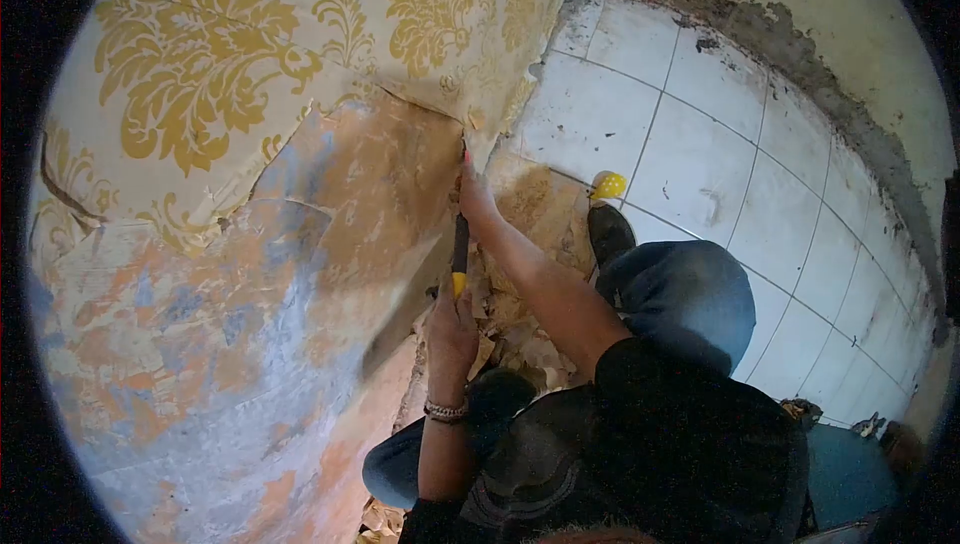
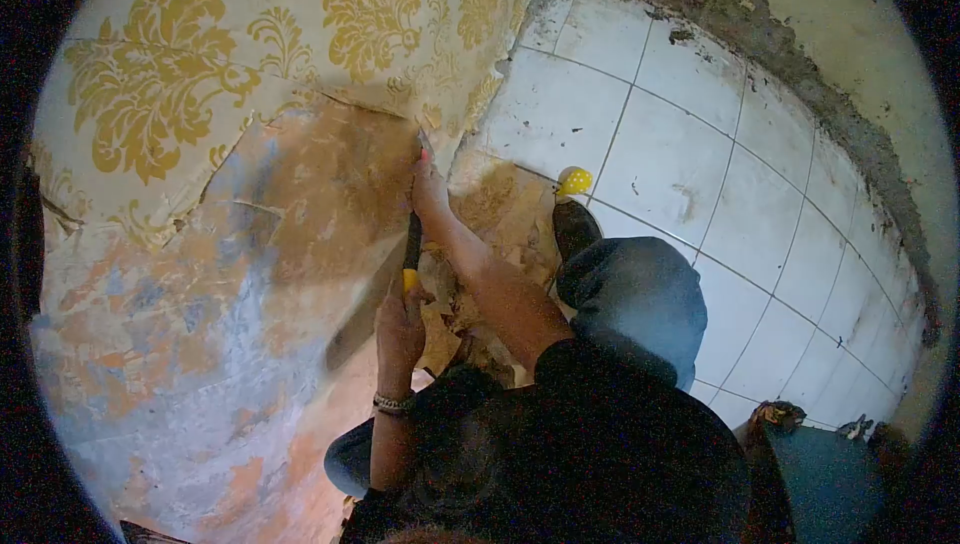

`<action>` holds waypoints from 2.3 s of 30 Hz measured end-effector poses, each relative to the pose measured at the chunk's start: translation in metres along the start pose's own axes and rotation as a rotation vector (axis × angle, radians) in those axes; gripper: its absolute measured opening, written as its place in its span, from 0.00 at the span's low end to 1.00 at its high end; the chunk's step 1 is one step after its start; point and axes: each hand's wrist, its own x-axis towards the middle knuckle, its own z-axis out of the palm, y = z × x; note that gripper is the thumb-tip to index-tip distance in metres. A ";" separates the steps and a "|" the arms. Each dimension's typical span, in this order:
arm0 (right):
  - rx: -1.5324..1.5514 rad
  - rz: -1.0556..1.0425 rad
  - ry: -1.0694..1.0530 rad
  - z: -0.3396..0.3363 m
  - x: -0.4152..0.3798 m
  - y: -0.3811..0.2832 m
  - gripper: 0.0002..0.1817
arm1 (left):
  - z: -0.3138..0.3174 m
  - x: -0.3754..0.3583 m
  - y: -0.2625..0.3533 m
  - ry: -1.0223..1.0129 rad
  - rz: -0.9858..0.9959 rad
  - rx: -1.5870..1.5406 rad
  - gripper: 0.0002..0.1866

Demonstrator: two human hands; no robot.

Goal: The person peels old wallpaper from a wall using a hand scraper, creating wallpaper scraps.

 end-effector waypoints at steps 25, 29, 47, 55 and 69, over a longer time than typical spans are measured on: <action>0.488 0.287 -0.147 -0.037 0.119 0.053 0.25 | 0.043 0.079 0.008 -0.118 0.053 0.052 0.22; -0.080 0.126 0.089 -0.032 0.208 0.140 0.24 | 0.057 0.088 0.001 -0.112 0.005 -0.030 0.22; -0.428 -0.003 0.311 -0.067 0.120 -0.013 0.49 | 0.062 0.110 -0.008 -0.262 0.050 -0.044 0.26; -0.819 0.029 0.186 -0.090 0.104 -0.044 0.55 | 0.066 0.103 0.004 -0.177 0.136 -0.162 0.25; -1.354 -0.517 0.205 -0.087 0.089 -0.060 0.32 | 0.074 0.061 -0.037 0.177 0.529 -0.019 0.24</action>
